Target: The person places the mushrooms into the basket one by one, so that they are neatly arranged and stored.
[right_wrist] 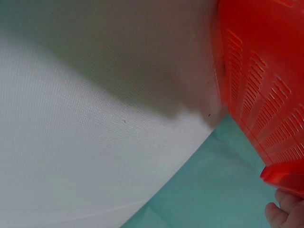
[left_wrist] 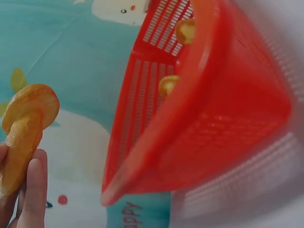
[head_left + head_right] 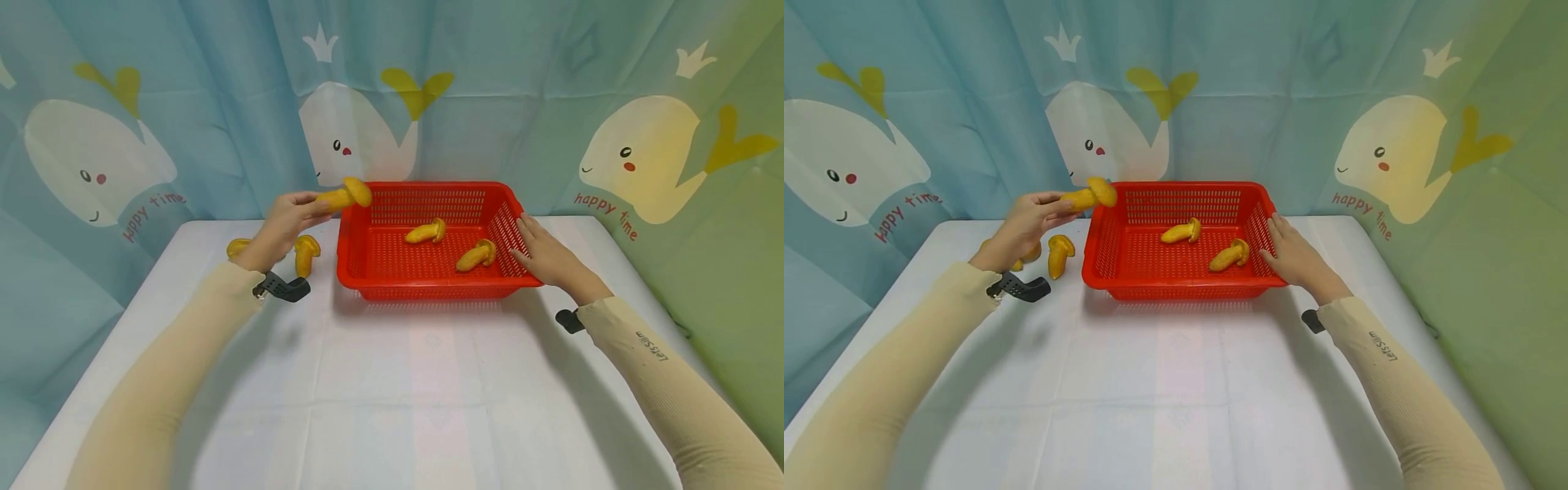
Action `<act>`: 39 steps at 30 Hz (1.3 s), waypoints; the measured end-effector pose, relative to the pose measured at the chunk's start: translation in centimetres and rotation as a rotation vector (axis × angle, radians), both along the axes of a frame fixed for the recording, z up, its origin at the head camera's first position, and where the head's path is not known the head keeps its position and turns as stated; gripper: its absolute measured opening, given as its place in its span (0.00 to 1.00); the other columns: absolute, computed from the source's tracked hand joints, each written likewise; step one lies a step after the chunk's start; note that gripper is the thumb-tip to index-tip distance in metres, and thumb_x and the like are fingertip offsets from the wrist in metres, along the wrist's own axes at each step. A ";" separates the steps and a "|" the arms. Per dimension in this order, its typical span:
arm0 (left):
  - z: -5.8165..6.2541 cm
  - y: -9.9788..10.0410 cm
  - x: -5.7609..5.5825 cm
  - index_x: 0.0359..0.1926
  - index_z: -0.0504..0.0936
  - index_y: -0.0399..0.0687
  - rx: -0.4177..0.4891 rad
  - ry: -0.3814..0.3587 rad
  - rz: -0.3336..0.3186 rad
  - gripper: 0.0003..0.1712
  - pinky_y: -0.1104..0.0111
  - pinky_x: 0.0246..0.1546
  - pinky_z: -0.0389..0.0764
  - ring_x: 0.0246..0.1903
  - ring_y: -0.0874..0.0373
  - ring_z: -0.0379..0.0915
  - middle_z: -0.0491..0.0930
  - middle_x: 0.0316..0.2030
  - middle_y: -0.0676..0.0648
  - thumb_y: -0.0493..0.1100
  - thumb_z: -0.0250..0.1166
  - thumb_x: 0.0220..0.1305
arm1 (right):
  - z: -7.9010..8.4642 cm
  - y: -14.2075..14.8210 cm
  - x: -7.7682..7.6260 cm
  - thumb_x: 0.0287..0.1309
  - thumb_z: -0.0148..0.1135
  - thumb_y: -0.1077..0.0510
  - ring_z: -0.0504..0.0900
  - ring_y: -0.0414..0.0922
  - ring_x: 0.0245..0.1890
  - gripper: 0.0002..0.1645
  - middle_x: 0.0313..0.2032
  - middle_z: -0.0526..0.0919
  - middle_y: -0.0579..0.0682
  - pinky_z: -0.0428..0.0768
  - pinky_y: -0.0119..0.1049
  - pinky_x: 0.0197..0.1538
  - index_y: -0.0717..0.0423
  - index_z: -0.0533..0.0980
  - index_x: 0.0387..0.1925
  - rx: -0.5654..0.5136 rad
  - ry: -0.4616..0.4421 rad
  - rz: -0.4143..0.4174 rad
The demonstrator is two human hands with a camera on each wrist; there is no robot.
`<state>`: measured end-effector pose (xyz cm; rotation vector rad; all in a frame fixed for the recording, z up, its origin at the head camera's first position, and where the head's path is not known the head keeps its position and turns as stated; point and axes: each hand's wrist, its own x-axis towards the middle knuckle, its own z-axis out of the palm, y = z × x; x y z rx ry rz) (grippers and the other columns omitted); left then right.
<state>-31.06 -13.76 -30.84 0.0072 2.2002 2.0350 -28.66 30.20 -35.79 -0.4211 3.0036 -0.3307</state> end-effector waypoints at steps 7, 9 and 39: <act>1.0 2.4 -1.2 0.61 0.68 0.35 -0.004 -0.019 -0.045 0.26 0.63 0.61 0.71 0.45 0.56 0.77 0.72 0.48 0.47 0.42 0.58 0.66 | 0.0 0.1 0.1 0.67 0.46 0.52 0.39 0.63 0.72 0.44 0.72 0.37 0.68 0.46 0.60 0.71 0.70 0.38 0.70 0.002 0.014 0.010; 1.2 3.1 -1.5 0.62 0.68 0.34 0.018 -0.030 -0.042 0.26 0.62 0.61 0.71 0.43 0.57 0.77 0.72 0.49 0.46 0.41 0.59 0.65 | 0.0 0.0 0.1 0.67 0.47 0.52 0.39 0.63 0.72 0.44 0.72 0.37 0.68 0.46 0.60 0.71 0.70 0.38 0.70 0.001 0.016 0.011; 0.2 14.4 -6.6 0.54 0.74 0.28 0.185 -0.034 -0.055 0.20 0.62 0.58 0.75 0.53 0.45 0.75 0.74 0.53 0.36 0.34 0.60 0.62 | -0.2 0.1 0.1 0.66 0.47 0.53 0.42 0.63 0.72 0.42 0.72 0.40 0.68 0.48 0.59 0.71 0.71 0.42 0.70 -0.010 0.052 0.017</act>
